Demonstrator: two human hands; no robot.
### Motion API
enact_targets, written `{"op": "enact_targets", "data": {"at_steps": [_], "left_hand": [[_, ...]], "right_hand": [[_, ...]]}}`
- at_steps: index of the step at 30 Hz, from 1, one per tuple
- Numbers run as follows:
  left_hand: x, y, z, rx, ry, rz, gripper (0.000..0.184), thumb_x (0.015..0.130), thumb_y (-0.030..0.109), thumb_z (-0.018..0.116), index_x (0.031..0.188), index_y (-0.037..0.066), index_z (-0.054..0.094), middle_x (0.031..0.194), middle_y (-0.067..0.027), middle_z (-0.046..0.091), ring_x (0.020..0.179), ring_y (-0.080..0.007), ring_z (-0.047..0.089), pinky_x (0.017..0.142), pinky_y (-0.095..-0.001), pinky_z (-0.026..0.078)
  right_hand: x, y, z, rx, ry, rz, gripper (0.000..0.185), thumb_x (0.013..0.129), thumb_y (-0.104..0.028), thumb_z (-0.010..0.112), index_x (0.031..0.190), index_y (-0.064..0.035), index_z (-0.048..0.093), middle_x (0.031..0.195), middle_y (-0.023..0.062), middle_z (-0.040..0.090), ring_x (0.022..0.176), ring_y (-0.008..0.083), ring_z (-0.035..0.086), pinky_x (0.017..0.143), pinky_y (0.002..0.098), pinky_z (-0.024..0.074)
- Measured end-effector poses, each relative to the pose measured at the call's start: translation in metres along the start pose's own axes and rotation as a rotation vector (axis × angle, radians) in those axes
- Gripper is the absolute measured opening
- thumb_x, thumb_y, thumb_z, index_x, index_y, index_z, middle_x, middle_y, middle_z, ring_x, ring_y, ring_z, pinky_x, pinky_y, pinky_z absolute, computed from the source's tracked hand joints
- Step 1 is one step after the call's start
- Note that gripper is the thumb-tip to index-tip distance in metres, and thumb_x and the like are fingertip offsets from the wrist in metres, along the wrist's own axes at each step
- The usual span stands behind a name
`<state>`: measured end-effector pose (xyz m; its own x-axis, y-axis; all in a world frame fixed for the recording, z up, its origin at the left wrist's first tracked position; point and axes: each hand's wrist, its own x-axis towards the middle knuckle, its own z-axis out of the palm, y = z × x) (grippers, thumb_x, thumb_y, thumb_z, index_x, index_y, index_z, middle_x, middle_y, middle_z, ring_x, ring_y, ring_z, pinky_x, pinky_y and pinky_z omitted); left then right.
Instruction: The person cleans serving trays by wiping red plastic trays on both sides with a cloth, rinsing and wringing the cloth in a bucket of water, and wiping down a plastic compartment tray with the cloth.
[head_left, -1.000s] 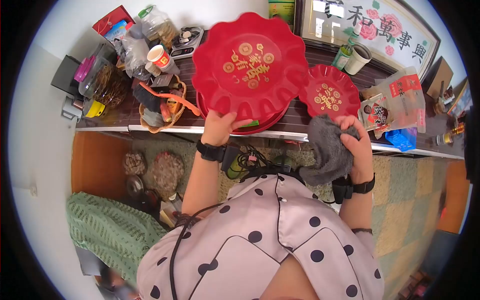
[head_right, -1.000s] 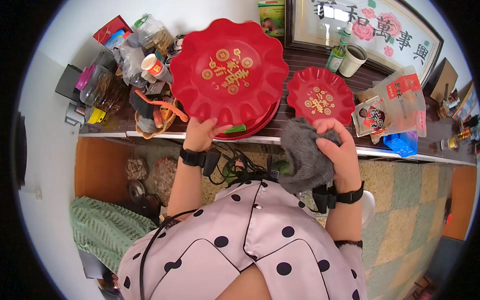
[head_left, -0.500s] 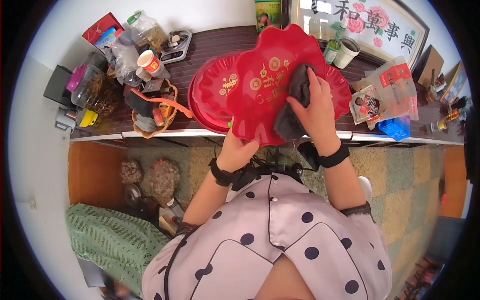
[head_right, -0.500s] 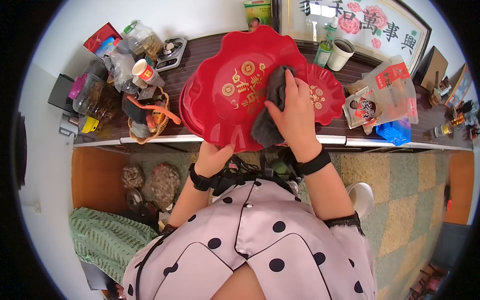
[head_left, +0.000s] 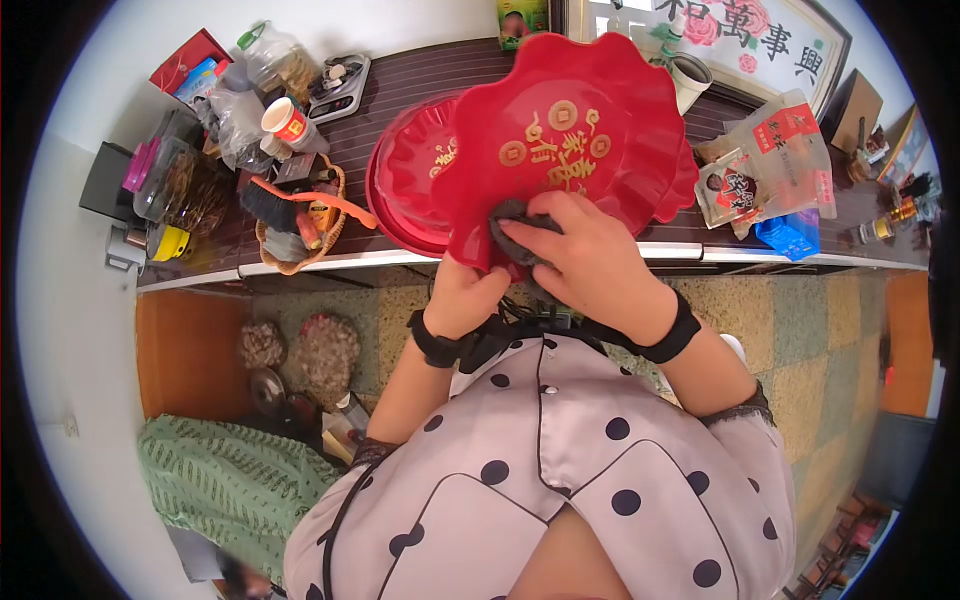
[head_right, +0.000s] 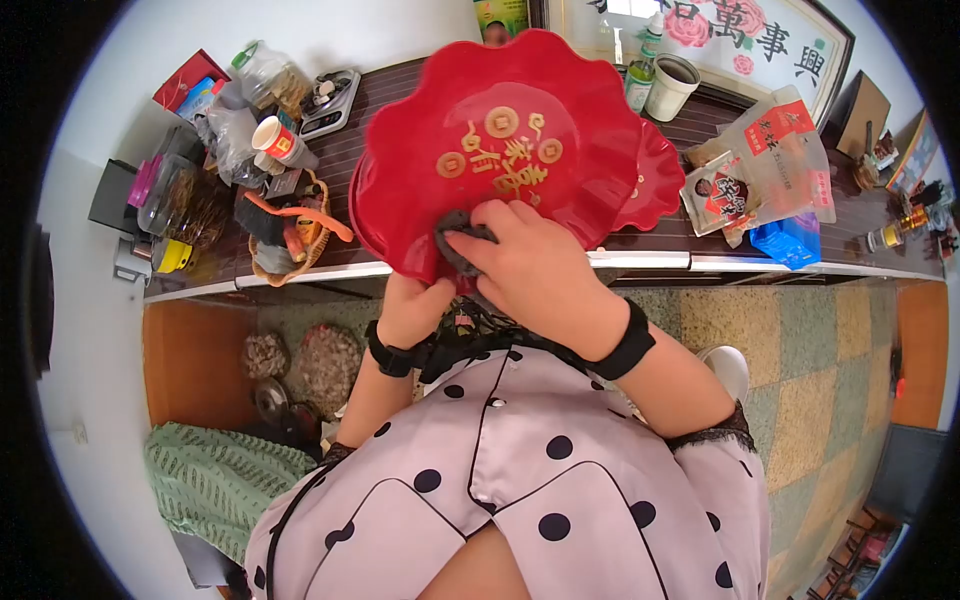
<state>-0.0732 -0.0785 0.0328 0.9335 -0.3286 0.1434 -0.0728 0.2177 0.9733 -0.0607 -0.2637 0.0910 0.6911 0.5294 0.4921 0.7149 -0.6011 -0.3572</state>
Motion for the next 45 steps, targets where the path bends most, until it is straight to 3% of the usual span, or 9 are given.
{"op": "enact_targets", "data": {"at_steps": [7,13,20,23,25,27,31,40,45], "left_hand": [[0.007,0.0,0.005,-0.002,0.053,-0.019,0.057,0.077,-0.012,0.043,0.133,0.0,0.041,0.117,-0.0063,0.054,0.101,-0.012,0.055,0.082,-0.0272,0.048],[0.006,-0.001,0.009,0.023,-0.053,0.068,0.06,0.079,-0.012,0.042,0.137,0.0,0.038,0.128,-0.0108,0.052,0.116,-0.0189,0.052,0.097,-0.0336,0.044],[-0.005,-0.005,0.004,-0.512,-0.02,-0.114,0.061,0.075,-0.011,0.043,0.136,-0.002,0.038,0.13,-0.0126,0.051,0.119,-0.0227,0.052,0.098,-0.0371,0.044],[-0.006,0.002,0.005,-0.591,-0.036,-0.089,0.06,0.076,-0.011,0.044,0.135,-0.003,0.039,0.129,-0.0124,0.052,0.116,-0.0212,0.053,0.096,-0.0352,0.045],[-0.005,0.004,0.007,-0.598,-0.028,-0.106,0.059,0.076,-0.011,0.044,0.134,-0.003,0.039,0.128,-0.012,0.052,0.115,-0.0202,0.053,0.095,-0.0343,0.045],[-0.006,0.007,0.01,-0.577,-0.066,-0.112,0.061,0.075,-0.013,0.046,0.135,-0.003,0.04,0.128,-0.0106,0.052,0.115,-0.0187,0.052,0.095,-0.0336,0.044],[-0.004,0.008,0.012,-0.521,-0.084,-0.063,0.063,0.075,-0.014,0.047,0.136,-0.003,0.039,0.128,-0.0098,0.052,0.117,-0.0186,0.051,0.096,-0.034,0.044],[-0.007,0.007,0.008,-0.526,-0.089,-0.037,0.066,0.075,-0.015,0.048,0.138,-0.002,0.036,0.132,-0.0095,0.05,0.12,-0.0183,0.049,0.098,-0.0346,0.042],[-0.007,0.008,0.006,-0.503,-0.107,-0.023,0.064,0.076,-0.014,0.048,0.138,-0.002,0.037,0.131,-0.0093,0.05,0.119,-0.0174,0.049,0.098,-0.0342,0.042]], "right_hand": [[0.004,0.003,0.003,-0.105,0.12,0.046,0.039,0.066,-0.004,0.067,0.104,-0.012,0.068,0.1,0.0079,0.054,0.09,0.0265,0.057,0.073,0.0366,0.0516],[0.018,0.029,-0.013,-0.215,0.331,0.217,0.038,0.071,-0.004,0.065,0.108,-0.0125,0.067,0.102,0.0131,0.055,0.094,0.0313,0.058,0.076,0.0396,0.0507],[-0.004,0.023,-0.066,-0.079,0.394,0.27,0.048,0.073,-0.002,0.061,0.12,-0.0113,0.064,0.108,0.0141,0.055,0.097,0.0309,0.057,0.086,0.0336,0.0469],[-0.02,-0.001,-0.09,0.07,0.54,0.309,0.049,0.072,0.004,0.057,0.121,-0.0011,0.062,0.115,0.0123,0.058,0.107,0.0215,0.055,0.093,0.0293,0.0412],[-0.04,-0.004,-0.093,0.117,0.596,0.305,0.05,0.073,0.006,0.057,0.123,0.0026,0.059,0.118,0.0124,0.058,0.108,0.0223,0.055,0.095,0.0312,0.0415],[-0.064,-0.004,-0.092,0.617,0.968,0.363,0.049,0.074,0.005,0.059,0.123,0.0066,0.055,0.12,0.0127,0.058,0.107,0.023,0.056,0.095,0.035,0.0425],[-0.098,0.011,-0.104,0.272,0.944,0.547,0.049,0.074,0.003,0.061,0.122,0.0087,0.054,0.119,0.0142,0.058,0.104,0.0229,0.057,0.094,0.0369,0.0436],[-0.093,0.009,-0.101,0.399,0.856,0.427,0.049,0.072,0.002,0.061,0.12,0.0098,0.054,0.114,0.0158,0.06,0.103,0.0242,0.058,0.091,0.0373,0.0468],[-0.083,0.004,-0.093,0.479,0.965,0.397,0.05,0.074,0.003,0.059,0.123,0.0115,0.051,0.116,0.017,0.059,0.103,0.0248,0.059,0.092,0.037,0.0463]]}}
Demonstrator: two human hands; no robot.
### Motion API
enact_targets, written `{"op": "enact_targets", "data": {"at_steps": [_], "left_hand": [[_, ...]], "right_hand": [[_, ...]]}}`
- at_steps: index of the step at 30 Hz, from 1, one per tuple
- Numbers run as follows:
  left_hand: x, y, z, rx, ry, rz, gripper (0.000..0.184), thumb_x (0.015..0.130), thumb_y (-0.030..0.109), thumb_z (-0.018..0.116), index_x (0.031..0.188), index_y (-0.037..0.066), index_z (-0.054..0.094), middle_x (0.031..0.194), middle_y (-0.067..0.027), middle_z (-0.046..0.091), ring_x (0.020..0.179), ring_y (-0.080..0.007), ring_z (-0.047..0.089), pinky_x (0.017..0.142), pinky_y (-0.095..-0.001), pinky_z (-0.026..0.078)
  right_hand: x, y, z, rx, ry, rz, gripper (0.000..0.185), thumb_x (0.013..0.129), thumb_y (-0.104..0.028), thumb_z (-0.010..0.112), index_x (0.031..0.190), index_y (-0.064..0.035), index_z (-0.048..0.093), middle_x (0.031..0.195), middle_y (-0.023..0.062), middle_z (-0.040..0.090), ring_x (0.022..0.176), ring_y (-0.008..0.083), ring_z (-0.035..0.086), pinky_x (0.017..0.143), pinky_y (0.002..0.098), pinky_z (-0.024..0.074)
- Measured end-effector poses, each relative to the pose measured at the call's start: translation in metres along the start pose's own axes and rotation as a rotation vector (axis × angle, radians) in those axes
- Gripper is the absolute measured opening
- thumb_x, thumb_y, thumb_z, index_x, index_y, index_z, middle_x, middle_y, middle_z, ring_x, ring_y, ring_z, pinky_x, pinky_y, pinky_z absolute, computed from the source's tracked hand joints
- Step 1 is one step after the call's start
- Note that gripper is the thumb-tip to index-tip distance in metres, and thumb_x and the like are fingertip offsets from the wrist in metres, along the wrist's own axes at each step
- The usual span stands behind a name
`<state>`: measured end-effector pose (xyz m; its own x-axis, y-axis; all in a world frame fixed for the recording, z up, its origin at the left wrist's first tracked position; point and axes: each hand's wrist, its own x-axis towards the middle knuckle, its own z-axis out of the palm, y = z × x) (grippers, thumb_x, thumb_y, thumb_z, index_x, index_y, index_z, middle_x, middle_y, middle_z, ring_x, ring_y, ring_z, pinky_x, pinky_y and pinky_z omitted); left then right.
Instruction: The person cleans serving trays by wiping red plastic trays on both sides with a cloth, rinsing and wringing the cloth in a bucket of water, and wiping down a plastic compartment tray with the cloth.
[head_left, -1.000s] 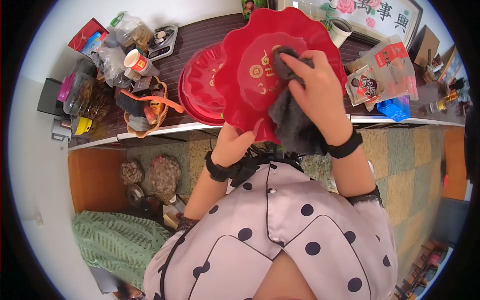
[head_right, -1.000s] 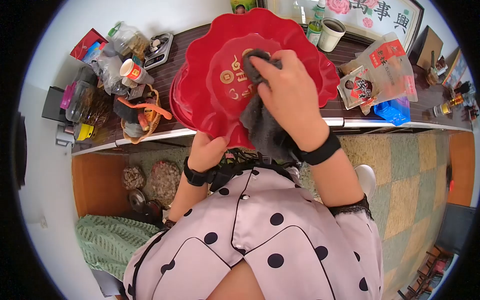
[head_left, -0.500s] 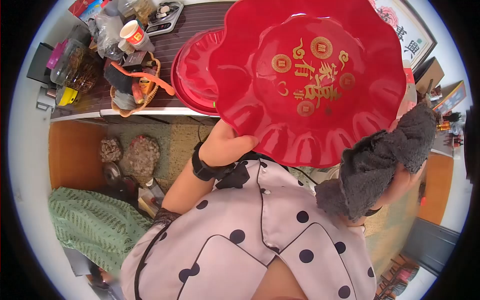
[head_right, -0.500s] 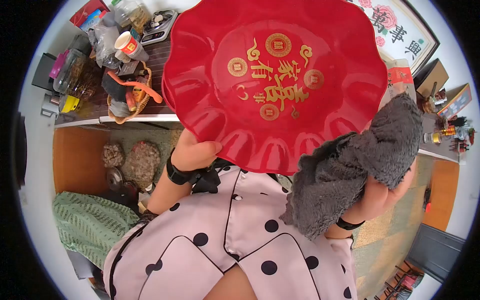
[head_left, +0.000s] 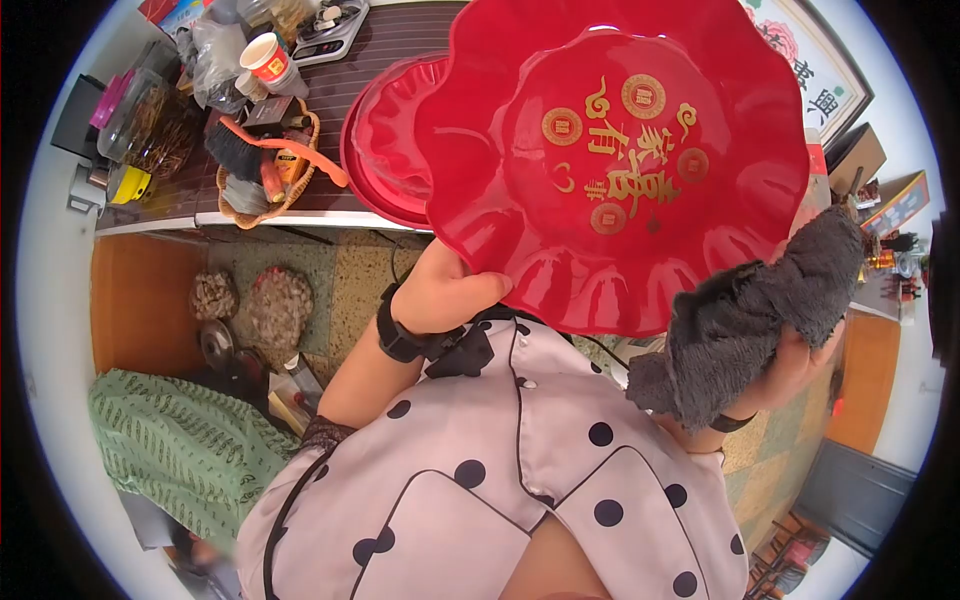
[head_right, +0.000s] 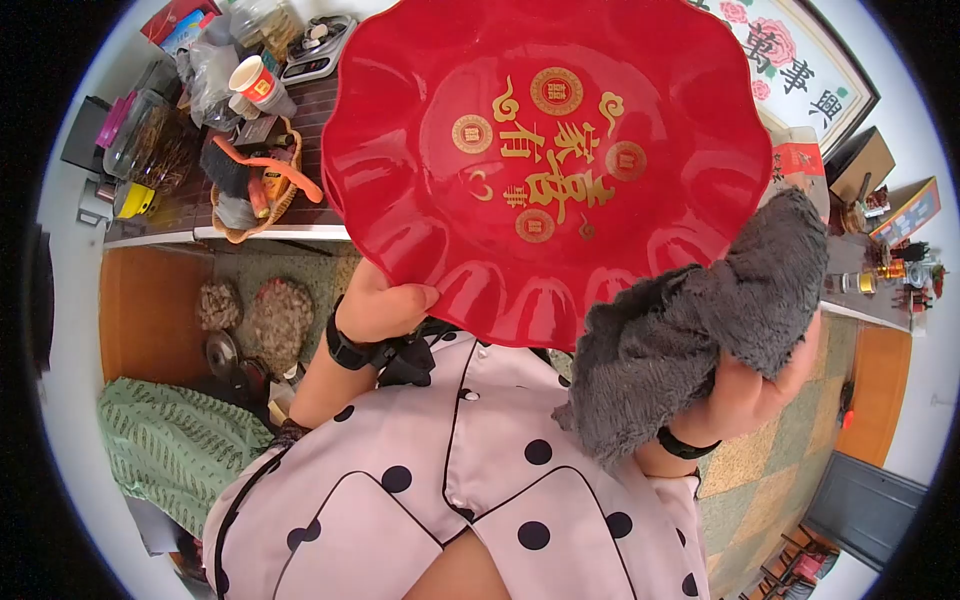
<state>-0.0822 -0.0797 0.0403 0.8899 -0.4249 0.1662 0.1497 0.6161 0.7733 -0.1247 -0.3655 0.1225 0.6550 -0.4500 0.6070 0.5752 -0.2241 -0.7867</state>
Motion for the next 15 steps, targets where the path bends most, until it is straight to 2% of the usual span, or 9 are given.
{"op": "enact_targets", "data": {"at_steps": [4,6,10,12,13,15], "left_hand": [[0.004,0.004,0.004,0.062,-0.013,0.001,0.063,0.076,-0.013,0.048,0.137,-0.002,0.038,0.128,-0.0085,0.052,0.117,-0.0159,0.05,0.097,-0.033,0.042],[0.005,0.007,0.008,0.274,-0.03,0.009,0.061,0.077,-0.01,0.048,0.137,-0.002,0.038,0.126,-0.0073,0.052,0.116,-0.015,0.05,0.097,-0.0326,0.042],[0.009,0.005,0.007,0.474,-0.081,-0.037,0.062,0.076,-0.01,0.047,0.137,-0.001,0.039,0.125,-0.0074,0.052,0.116,-0.0153,0.05,0.097,-0.0328,0.042],[0.014,-0.001,0.005,0.668,-0.16,0.112,0.064,0.073,-0.01,0.046,0.136,0.0,0.039,0.124,-0.0086,0.051,0.115,-0.0172,0.05,0.097,-0.0327,0.042],[0.015,-0.002,0.008,0.67,-0.163,0.108,0.064,0.073,-0.01,0.046,0.136,0.0,0.039,0.124,-0.0086,0.051,0.115,-0.0172,0.05,0.097,-0.0327,0.042],[0.015,-0.005,0.013,0.419,-0.083,0.024,0.064,0.071,-0.01,0.045,0.134,0.001,0.041,0.124,-0.0099,0.051,0.115,-0.0189,0.05,0.097,-0.0321,0.042]], "right_hand": [[0.014,-0.01,0.034,-0.014,-0.066,0.075,0.051,0.076,0.005,0.056,0.126,0.0082,0.051,0.118,0.0171,0.058,0.108,0.0234,0.056,0.095,0.0353,0.0444],[0.031,-0.007,0.045,-0.492,-0.533,-0.036,0.049,0.079,0.002,0.056,0.128,0.0011,0.054,0.117,0.0152,0.057,0.109,0.0234,0.056,0.093,0.0334,0.0439],[0.021,0.02,0.071,-0.571,-0.625,-0.091,0.049,0.079,0.003,0.054,0.127,-0.0025,0.056,0.116,0.0149,0.056,0.108,0.0263,0.055,0.094,0.0337,0.043],[0.007,0.021,0.089,-0.62,-0.685,-0.281,0.048,0.076,-0.001,0.059,0.123,-0.0049,0.058,0.108,0.0162,0.053,0.096,0.0334,0.057,0.083,0.0376,0.0489],[0.0,0.018,0.096,-0.571,-0.758,-0.26,0.048,0.073,-0.001,0.06,0.121,-0.0048,0.059,0.107,0.0163,0.053,0.094,0.0338,0.057,0.08,0.0393,0.0495],[-0.016,0.012,0.109,-0.493,-0.876,-0.235,0.047,0.071,-0.002,0.06,0.118,-0.005,0.061,0.105,0.0145,0.053,0.09,0.0323,0.058,0.076,0.0412,0.0506]]}}
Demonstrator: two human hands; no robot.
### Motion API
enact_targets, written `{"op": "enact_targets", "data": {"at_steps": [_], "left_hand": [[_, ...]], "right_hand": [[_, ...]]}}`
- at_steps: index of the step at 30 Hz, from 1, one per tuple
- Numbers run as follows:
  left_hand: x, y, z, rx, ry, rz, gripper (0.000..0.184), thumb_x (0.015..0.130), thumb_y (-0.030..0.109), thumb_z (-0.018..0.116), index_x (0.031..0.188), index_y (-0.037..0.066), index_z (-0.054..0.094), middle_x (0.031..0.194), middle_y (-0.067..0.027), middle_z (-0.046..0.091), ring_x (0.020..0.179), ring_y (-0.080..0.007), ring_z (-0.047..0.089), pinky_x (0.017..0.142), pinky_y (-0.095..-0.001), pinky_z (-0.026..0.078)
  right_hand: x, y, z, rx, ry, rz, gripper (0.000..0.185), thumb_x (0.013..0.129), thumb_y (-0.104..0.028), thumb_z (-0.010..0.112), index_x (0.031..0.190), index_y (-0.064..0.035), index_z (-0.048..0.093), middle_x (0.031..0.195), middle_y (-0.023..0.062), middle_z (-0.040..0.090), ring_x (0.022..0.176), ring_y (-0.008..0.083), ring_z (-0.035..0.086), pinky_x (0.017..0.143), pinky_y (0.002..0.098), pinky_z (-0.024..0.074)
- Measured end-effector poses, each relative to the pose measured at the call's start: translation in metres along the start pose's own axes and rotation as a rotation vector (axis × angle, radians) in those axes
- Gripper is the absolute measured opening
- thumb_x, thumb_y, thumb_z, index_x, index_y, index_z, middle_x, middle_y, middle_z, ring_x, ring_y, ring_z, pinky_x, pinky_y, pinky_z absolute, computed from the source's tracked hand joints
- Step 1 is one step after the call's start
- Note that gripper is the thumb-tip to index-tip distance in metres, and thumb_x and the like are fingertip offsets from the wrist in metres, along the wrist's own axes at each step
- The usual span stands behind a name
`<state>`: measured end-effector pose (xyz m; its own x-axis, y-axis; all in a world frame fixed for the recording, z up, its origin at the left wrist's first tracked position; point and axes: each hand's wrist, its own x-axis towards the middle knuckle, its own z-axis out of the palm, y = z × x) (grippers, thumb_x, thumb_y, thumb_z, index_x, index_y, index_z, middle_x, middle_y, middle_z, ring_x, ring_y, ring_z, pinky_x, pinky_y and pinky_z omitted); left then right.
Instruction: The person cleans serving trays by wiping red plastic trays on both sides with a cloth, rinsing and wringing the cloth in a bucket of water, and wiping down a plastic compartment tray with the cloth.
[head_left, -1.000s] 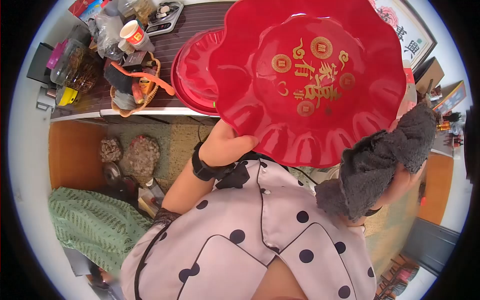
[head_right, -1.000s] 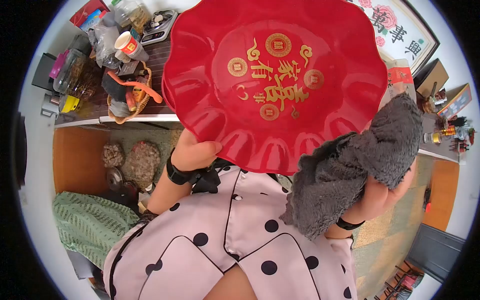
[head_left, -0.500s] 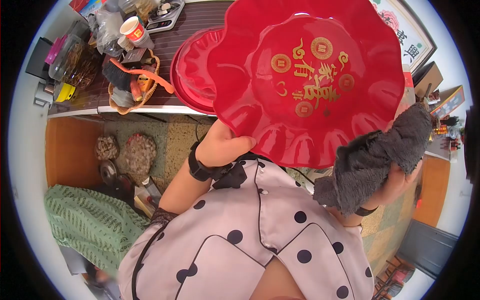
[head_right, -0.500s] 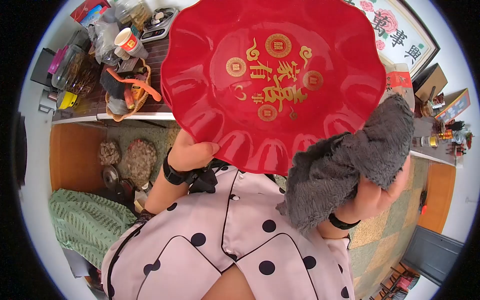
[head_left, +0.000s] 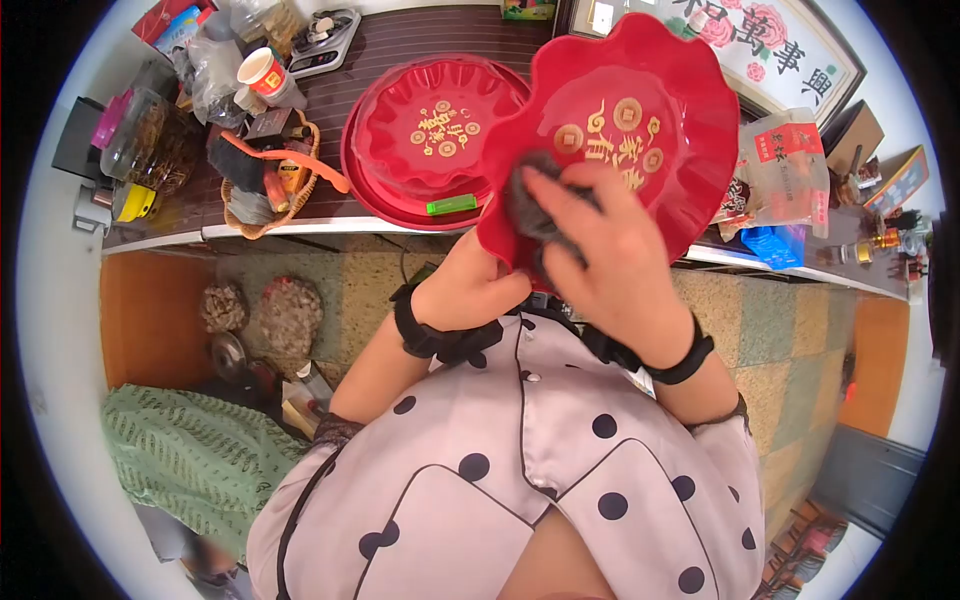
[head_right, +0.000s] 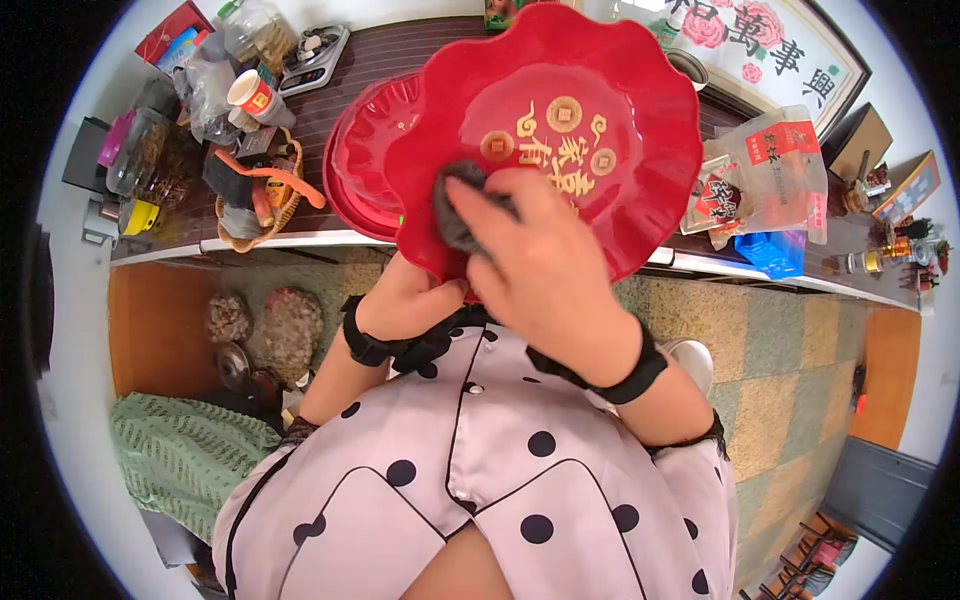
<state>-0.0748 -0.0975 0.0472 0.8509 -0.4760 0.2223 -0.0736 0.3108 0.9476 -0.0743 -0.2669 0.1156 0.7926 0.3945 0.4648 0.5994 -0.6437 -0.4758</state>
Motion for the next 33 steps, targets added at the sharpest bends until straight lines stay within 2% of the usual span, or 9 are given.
{"op": "enact_targets", "data": {"at_steps": [4,11,13,15,16,18,20,25,33], "left_hand": [[-0.007,0.0,-0.011,0.244,-0.047,0.046,0.058,0.074,-0.01,0.051,0.131,0.0,0.043,0.123,-0.0107,0.052,0.115,-0.0202,0.051,0.097,-0.0324,0.042],[-0.009,-0.008,-0.006,0.183,-0.066,-0.042,0.051,0.078,-0.005,0.062,0.126,0.003,0.048,0.119,-0.0087,0.054,0.112,-0.0194,0.053,0.094,-0.0345,0.044],[-0.005,0.002,-0.003,0.169,-0.073,-0.036,0.05,0.081,-0.004,0.062,0.128,0.003,0.046,0.118,-0.0081,0.054,0.112,-0.0173,0.052,0.093,-0.0331,0.044],[-0.002,0.007,-0.005,0.002,-0.02,-0.36,0.047,0.086,-0.005,0.055,0.13,0.003,0.043,0.119,-0.0077,0.054,0.112,-0.0152,0.052,0.092,-0.0307,0.045],[-0.001,0.005,-0.005,-0.043,0.021,-0.364,0.049,0.085,-0.008,0.045,0.133,0.002,0.042,0.121,-0.0077,0.054,0.114,-0.0131,0.051,0.09,-0.0274,0.045],[0.003,0.008,0.0,0.038,0.038,-0.33,0.055,0.082,-0.01,0.041,0.135,0.002,0.04,0.124,-0.0081,0.052,0.116,-0.0144,0.05,0.093,-0.0278,0.043],[0.006,0.0,-0.005,0.244,-0.014,-0.082,0.071,0.073,-0.013,0.036,0.142,0.0,0.032,0.133,-0.0093,0.047,0.121,-0.018,0.046,0.101,-0.0292,0.037],[-0.002,-0.004,-0.006,0.197,0.084,-0.16,0.075,0.072,-0.014,0.038,0.145,-0.003,0.027,0.137,-0.011,0.045,0.124,-0.0177,0.044,0.105,-0.0305,0.033],[-0.009,-0.015,-0.023,0.219,0.258,-0.032,0.07,0.079,-0.012,0.043,0.146,-0.001,0.023,0.13,-0.0108,0.051,0.118,-0.0167,0.05,0.102,-0.03,0.037]], "right_hand": [[0.003,0.0,-0.002,0.177,-0.174,-0.09,0.045,0.07,-0.002,0.061,0.114,-0.0082,0.064,0.105,0.0127,0.054,0.091,0.0306,0.058,0.074,0.0398,0.0514],[-0.003,0.021,-0.02,0.241,-0.387,-0.243,0.05,0.066,-0.001,0.062,0.114,-0.0169,0.067,0.105,0.0114,0.054,0.094,0.0295,0.058,0.078,0.0379,0.0515],[-0.005,0.018,-0.017,0.201,-0.339,-0.222,0.05,0.067,-0.001,0.062,0.114,-0.0181,0.067,0.106,0.0114,0.054,0.094,0.0296,0.058,0.079,0.0378,0.0514],[-0.007,0.016,-0.011,0.158,-0.283,-0.192,0.049,0.069,-0.001,0.062,0.114,-0.0192,0.067,0.107,0.0114,0.054,0.094,0.0296,0.058,0.079,0.0377,0.0513],[-0.006,0.016,-0.006,0.1,-0.184,-0.171,0.044,0.071,-0.003,0.062,0.112,-0.0195,0.067,0.106,0.011,0.054,0.095,0.0295,0.058,0.076,0.0382,0.0515],[-0.003,0.022,-0.001,-0.024,-0.021,-0.164,0.038,0.075,-0.004,0.061,0.11,-0.0187,0.067,0.105,0.0114,0.054,0.095,0.03,0.058,0.074,0.039,0.0515],[0.002,0.031,0.001,-0.111,0.079,-0.099,0.039,0.074,-0.004,0.061,0.11,-0.0179,0.067,0.105,0.0118,0.054,0.095,0.0304,0.058,0.074,0.0394,0.0514],[0.015,0.068,-0.021,-0.319,0.366,0.063,0.045,0.074,-0.002,0.061,0.117,-0.0152,0.063,0.105,0.0156,0.052,0.094,0.034,0.056,0.075,0.041,0.0504],[-0.013,0.072,-0.008,-0.442,0.079,0.327,0.041,0.074,-0.011,0.062,0.114,-0.0018,0.06,0.097,0.0201,0.055,0.086,0.0351,0.06,0.071,0.0428,0.0523]]}}
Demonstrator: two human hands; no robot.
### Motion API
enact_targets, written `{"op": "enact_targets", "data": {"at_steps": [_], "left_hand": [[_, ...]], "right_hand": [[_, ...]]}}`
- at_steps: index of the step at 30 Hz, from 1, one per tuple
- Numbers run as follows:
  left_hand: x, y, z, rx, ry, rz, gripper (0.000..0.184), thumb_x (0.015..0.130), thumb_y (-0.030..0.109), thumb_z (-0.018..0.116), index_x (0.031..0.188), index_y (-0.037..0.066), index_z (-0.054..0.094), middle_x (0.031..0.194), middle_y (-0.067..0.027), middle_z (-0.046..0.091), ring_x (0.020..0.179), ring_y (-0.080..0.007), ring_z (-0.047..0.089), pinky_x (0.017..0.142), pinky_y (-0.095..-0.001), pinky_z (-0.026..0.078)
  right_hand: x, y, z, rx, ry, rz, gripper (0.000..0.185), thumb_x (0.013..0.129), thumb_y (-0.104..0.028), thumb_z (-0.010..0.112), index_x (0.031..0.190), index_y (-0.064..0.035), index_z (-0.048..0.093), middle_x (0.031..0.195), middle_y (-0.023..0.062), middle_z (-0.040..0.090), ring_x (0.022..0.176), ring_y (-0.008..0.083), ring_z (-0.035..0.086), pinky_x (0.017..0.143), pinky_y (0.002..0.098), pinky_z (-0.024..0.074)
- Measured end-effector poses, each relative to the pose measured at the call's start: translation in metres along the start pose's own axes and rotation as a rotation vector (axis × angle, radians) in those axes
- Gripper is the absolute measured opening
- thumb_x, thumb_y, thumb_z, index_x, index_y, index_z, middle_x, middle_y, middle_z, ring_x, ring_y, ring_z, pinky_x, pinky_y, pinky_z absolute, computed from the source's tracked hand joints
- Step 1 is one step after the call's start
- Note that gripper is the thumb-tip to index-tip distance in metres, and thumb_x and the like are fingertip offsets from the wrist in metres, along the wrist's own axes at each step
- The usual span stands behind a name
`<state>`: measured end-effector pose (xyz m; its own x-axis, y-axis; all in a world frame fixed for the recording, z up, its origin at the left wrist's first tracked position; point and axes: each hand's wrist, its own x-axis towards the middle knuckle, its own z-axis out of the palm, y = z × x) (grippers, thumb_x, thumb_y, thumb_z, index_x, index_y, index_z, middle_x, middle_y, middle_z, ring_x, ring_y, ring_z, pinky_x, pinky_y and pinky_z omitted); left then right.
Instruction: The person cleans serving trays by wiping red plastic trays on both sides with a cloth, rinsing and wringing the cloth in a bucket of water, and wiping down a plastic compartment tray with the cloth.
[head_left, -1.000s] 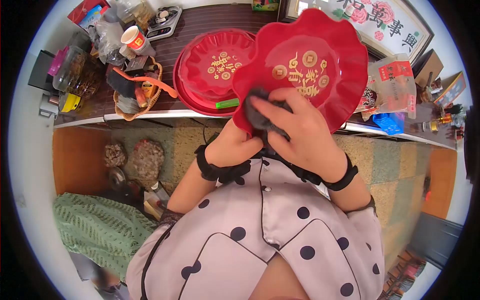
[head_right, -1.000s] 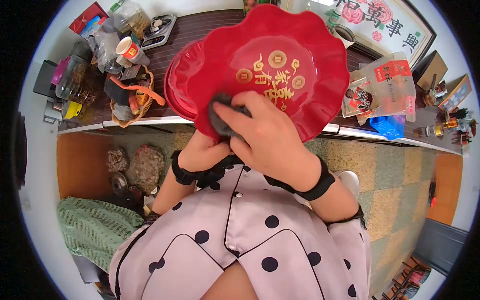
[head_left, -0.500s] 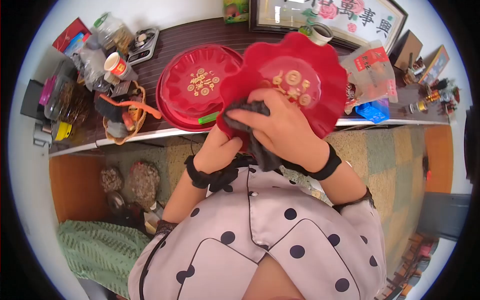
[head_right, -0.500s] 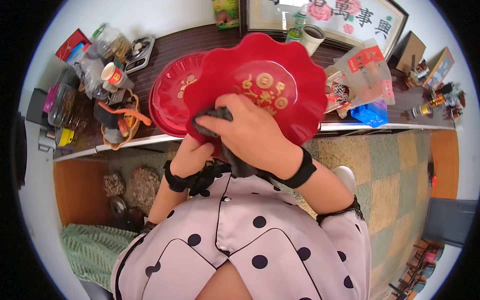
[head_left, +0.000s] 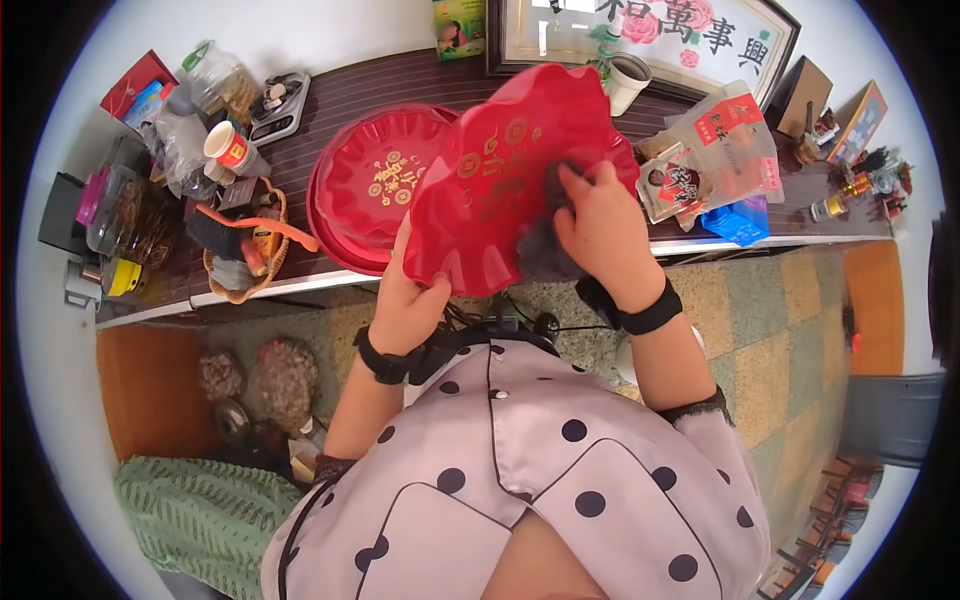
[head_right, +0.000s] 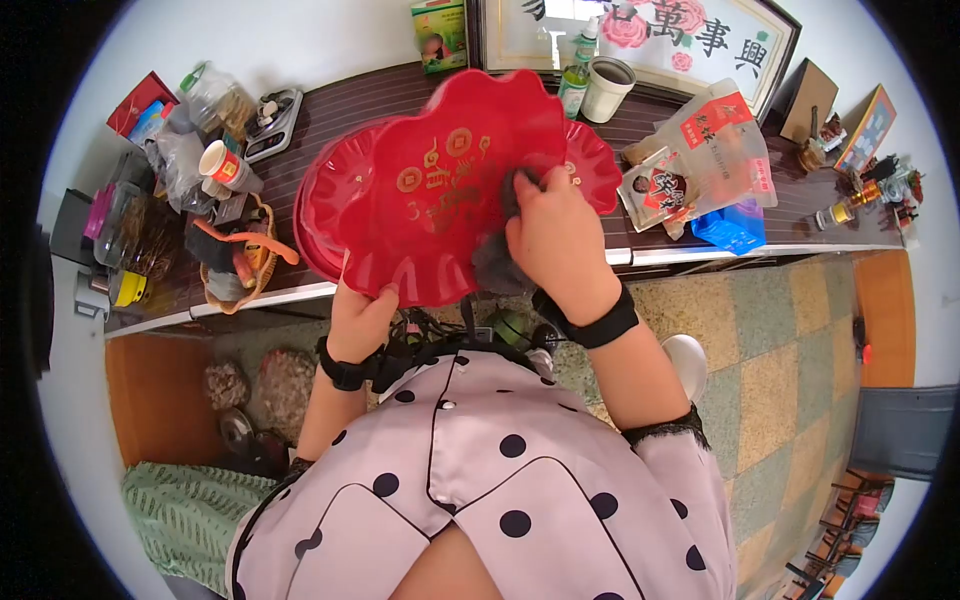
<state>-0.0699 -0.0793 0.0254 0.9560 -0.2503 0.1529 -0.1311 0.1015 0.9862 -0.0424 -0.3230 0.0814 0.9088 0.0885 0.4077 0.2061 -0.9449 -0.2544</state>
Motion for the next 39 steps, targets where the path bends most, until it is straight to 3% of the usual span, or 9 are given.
{"op": "enact_targets", "data": {"at_steps": [1,3,10,12,19,22,26,30,39], "left_hand": [[0.0,0.001,0.0,0.002,0.004,-0.003,0.07,0.079,-0.012,0.043,0.146,-0.001,0.023,0.13,-0.0108,0.051,0.118,-0.0167,0.05,0.102,-0.03,0.037],[0.001,0.007,0.004,-0.004,0.08,0.055,0.04,0.085,-0.008,0.047,0.124,-0.004,0.05,0.119,-0.0091,0.059,0.109,-0.0172,0.056,0.095,-0.0305,0.042],[0.002,-0.003,0.002,0.197,0.014,0.129,0.039,0.088,-0.006,0.045,0.127,-0.003,0.048,0.121,-0.0101,0.058,0.11,-0.0173,0.054,0.096,-0.0324,0.042],[0.0,-0.002,0.001,-0.282,0.005,-0.023,0.038,0.094,0.001,0.046,0.131,-0.002,0.043,0.127,-0.01,0.053,0.114,-0.017,0.051,0.099,-0.0324,0.039],[-0.001,-0.012,0.016,-0.002,0.005,0.08,0.044,0.103,0.028,0.039,0.135,-0.002,0.038,0.131,-0.0115,0.048,0.121,-0.019,0.047,0.101,-0.0345,0.039],[0.0,-0.013,0.015,-0.201,-0.032,0.039,0.041,0.101,0.022,0.046,0.132,-0.003,0.039,0.123,-0.0112,0.051,0.113,-0.0188,0.049,0.1,-0.0337,0.037],[-0.003,-0.009,0.015,-0.229,0.015,-0.016,0.046,0.102,0.031,0.042,0.134,-0.002,0.039,0.128,-0.0136,0.05,0.117,-0.0227,0.051,0.098,-0.0357,0.043],[-0.006,-0.001,0.023,-0.419,0.081,-0.082,0.041,0.101,0.023,0.047,0.133,-0.001,0.04,0.128,-0.013,0.051,0.117,-0.0241,0.052,0.097,-0.0383,0.045],[-0.009,0.002,0.024,-0.548,0.254,-0.047,0.039,0.094,0.0,0.05,0.132,0.003,0.042,0.128,-0.0111,0.051,0.118,-0.0257,0.052,0.097,-0.0432,0.047]], "right_hand": [[-0.003,-0.005,-0.002,0.022,-0.087,-0.009,0.041,0.074,-0.013,0.062,0.113,-0.0013,0.061,0.096,0.0198,0.055,0.086,0.035,0.061,0.071,0.0428,0.0525],[-0.012,-0.016,0.0,0.087,-0.151,-0.071,0.039,0.073,-0.015,0.061,0.109,0.0007,0.063,0.094,0.0195,0.055,0.083,0.0349,0.061,0.071,0.0426,0.0525],[-0.028,-0.056,0.0,0.354,-0.293,-0.275,0.045,0.071,-0.013,0.061,0.114,0.0018,0.061,0.093,0.0188,0.055,0.084,0.0342,0.061,0.072,0.0415,0.0518],[-0.03,-0.06,0.003,0.392,-0.272,-0.279,0.046,0.072,-0.012,0.06,0.116,0.001,0.061,0.094,0.0179,0.054,0.084,0.0336,0.06,0.072,0.041,0.0516],[-0.023,-0.063,0.001,0.553,-0.234,-0.336,0.045,0.072,-0.011,0.062,0.116,-0.0008,0.061,0.098,0.0156,0.054,0.086,0.0321,0.06,0.075,0.0396,0.051],[-0.025,-0.067,0.002,0.618,-0.2,-0.324,0.041,0.073,-0.012,0.062,0.113,-0.0034,0.063,0.098,0.0147,0.054,0.086,0.0318,0.06,0.075,0.0394,0.0513],[-0.028,-0.059,0.005,0.586,-0.303,-0.369,0.035,0.074,-0.014,0.062,0.108,-0.0096,0.068,0.097,0.0134,0.056,0.087,0.0312,0.061,0.074,0.0395,0.052],[-0.028,-0.043,0.001,0.662,-0.343,-0.274,0.035,0.073,-0.014,0.063,0.107,-0.0126,0.069,0.097,0.0131,0.057,0.085,0.0312,0.062,0.073,0.0392,0.0526],[-0.024,0.005,-0.011,0.334,-0.176,-0.065,0.035,0.073,-0.011,0.063,0.107,-0.0107,0.069,0.097,0.0135,0.057,0.081,0.0306,0.062,0.073,0.0392,0.0519]]}}
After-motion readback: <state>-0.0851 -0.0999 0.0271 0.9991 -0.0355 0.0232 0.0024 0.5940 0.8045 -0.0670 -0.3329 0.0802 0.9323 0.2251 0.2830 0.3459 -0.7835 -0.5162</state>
